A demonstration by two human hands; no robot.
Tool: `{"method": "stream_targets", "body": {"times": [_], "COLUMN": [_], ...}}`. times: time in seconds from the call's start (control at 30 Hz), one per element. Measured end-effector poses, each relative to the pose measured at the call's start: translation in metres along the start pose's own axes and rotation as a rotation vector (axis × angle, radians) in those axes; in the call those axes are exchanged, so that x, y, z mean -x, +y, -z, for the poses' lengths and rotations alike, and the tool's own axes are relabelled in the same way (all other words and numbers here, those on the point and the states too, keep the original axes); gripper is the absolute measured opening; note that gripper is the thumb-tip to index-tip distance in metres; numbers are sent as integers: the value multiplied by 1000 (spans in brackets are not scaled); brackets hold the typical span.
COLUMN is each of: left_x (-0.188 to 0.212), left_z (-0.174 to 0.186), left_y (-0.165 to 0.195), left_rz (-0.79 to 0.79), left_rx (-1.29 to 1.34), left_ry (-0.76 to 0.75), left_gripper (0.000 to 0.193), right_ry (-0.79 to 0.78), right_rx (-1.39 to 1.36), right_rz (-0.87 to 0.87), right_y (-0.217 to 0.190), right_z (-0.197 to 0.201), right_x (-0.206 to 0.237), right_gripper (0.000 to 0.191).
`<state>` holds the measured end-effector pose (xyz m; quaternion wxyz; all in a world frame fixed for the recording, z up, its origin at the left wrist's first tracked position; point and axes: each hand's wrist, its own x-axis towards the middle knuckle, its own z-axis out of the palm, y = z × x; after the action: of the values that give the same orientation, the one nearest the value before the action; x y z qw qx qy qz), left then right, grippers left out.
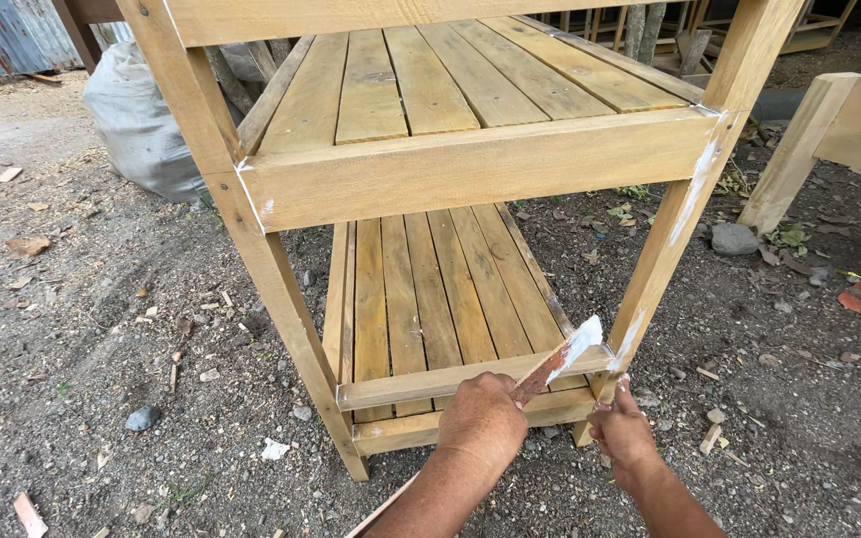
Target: The person scoops white wood glue from a yellow container using a flat wooden stick and applies it to the joints of a wooden shelving unit. The person works on the upper and lower shelves, spreading glue along the frame edges and corners.
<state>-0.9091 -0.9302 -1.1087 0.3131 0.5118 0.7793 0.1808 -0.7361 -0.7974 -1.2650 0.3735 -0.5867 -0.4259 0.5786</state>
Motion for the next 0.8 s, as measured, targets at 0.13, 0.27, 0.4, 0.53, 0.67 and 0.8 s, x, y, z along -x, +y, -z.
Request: {"method": "stream_targets", "body": {"times": [0.13, 0.27, 0.4, 0.53, 0.67, 0.8], "left_x": [-1, -4, -3, -3, -1, -1], "left_z": [0, -3, -6, -3, 0, 0], "left_y": [-2, -1, 3, 4, 0, 0], "left_rz": [-14, -51, -93, -47, -15, -21], "left_rx": [-28, -26, -13, -28, -34, -18], "left_ry": [0, 26, 37, 4, -8, -2], "left_gripper": [23, 24, 22, 23, 23, 24], "right_ry": [-47, -24, 159, 121, 67, 107], "right_rx": [-174, -234, -301, -215, -147, -127], "right_rz": [-69, -2, 56, -24, -56, -66], "right_y": [-12, -12, -10, -12, -11, -6], "right_z": [-4, -2, 13, 9, -6, -3], "right_x": [-1, -9, -15, -11, -7, -11], "right_gripper": [78, 63, 56, 68, 73, 69]}}
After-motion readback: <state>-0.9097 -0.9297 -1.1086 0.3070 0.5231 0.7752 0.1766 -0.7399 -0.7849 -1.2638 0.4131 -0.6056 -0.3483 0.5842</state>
